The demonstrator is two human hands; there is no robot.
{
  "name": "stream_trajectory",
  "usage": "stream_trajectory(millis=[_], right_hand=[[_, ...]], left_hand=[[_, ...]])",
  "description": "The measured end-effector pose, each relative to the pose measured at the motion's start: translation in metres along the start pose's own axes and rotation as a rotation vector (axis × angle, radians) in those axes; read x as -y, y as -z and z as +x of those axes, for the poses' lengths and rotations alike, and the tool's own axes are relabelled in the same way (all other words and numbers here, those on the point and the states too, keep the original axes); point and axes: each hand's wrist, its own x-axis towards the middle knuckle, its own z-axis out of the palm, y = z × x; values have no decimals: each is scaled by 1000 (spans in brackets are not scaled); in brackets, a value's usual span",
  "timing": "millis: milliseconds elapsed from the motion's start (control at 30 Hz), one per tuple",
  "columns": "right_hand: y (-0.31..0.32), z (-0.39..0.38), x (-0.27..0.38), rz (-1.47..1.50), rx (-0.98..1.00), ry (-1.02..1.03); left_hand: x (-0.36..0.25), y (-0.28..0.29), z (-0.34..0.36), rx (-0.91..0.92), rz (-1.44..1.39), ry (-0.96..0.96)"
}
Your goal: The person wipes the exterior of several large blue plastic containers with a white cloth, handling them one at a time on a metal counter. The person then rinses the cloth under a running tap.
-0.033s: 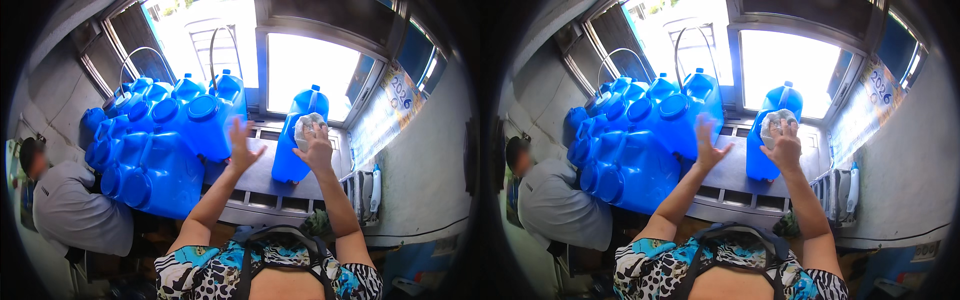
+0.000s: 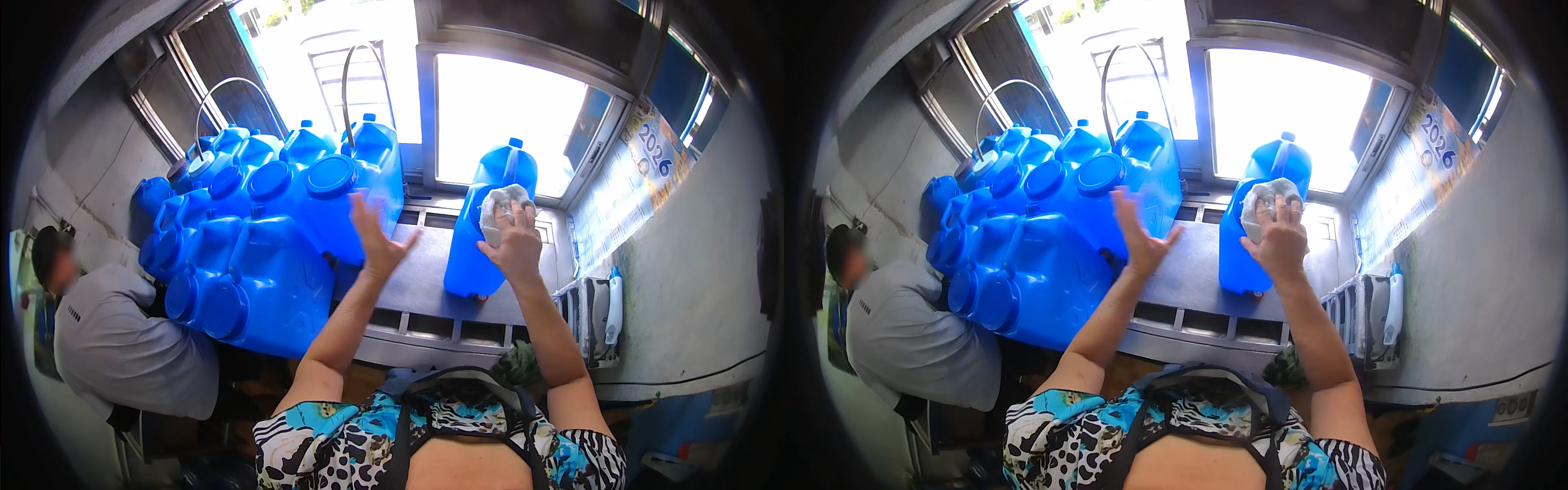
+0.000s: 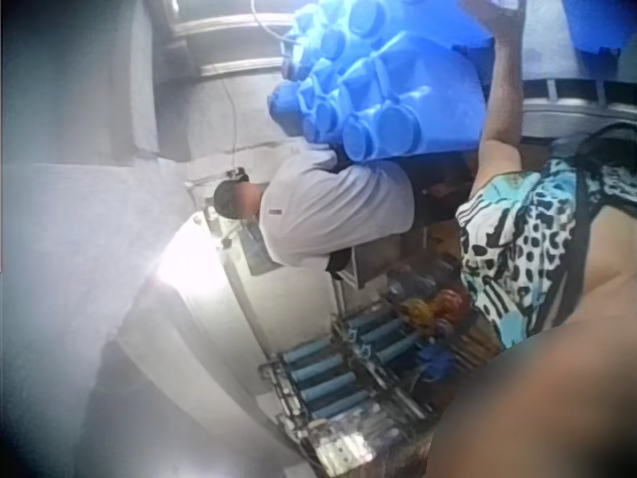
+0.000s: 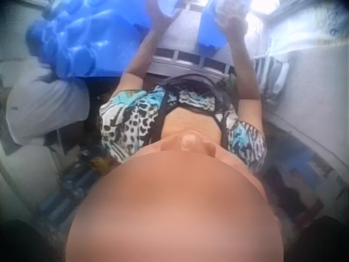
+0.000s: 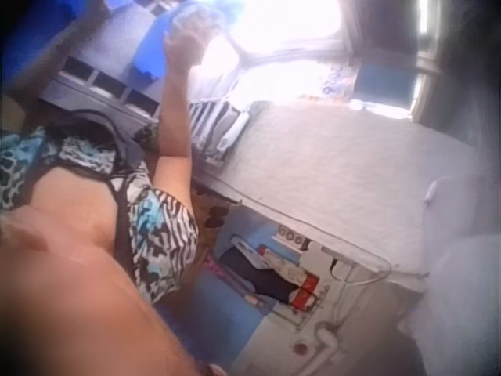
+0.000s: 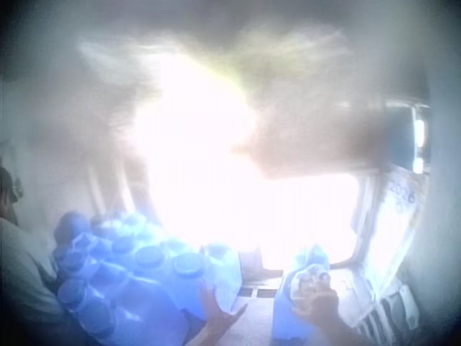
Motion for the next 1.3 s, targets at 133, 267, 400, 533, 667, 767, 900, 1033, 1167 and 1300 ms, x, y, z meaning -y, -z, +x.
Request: stream_trajectory(millis=[133, 267, 400, 533, 667, 767, 900, 1033, 1167, 1300], right_hand=[[-7, -9, 23, -153, -139, -7], [-5, -7, 32, -238, -162, 11], [-5, 9, 35, -256, -36, 61], [-10, 28, 35, -324, 35, 78], [-17, 47, 18, -465, 15, 28], [-18, 61, -20, -482, 79, 27], [-17, 74, -87, -445, 23, -102], [-5, 72, -150, -385, 109, -130], [5, 68, -176, -361, 116, -146], [25, 73, -163, -281, 101, -152]], left_hand=[[83, 12, 7, -118, 225, 429], [128, 10, 5, 132, 226, 661], [134, 1, -4, 154, 220, 626], [130, -6, -4, 107, 233, 501], [122, 2, -6, 114, 189, 497], [107, 14, -13, 114, 100, 507], [78, 28, -24, 90, -47, 426], [26, 37, -46, 168, -118, 369], [-61, 29, -73, 236, -112, 413], [-148, 8, -75, 194, -161, 504]])
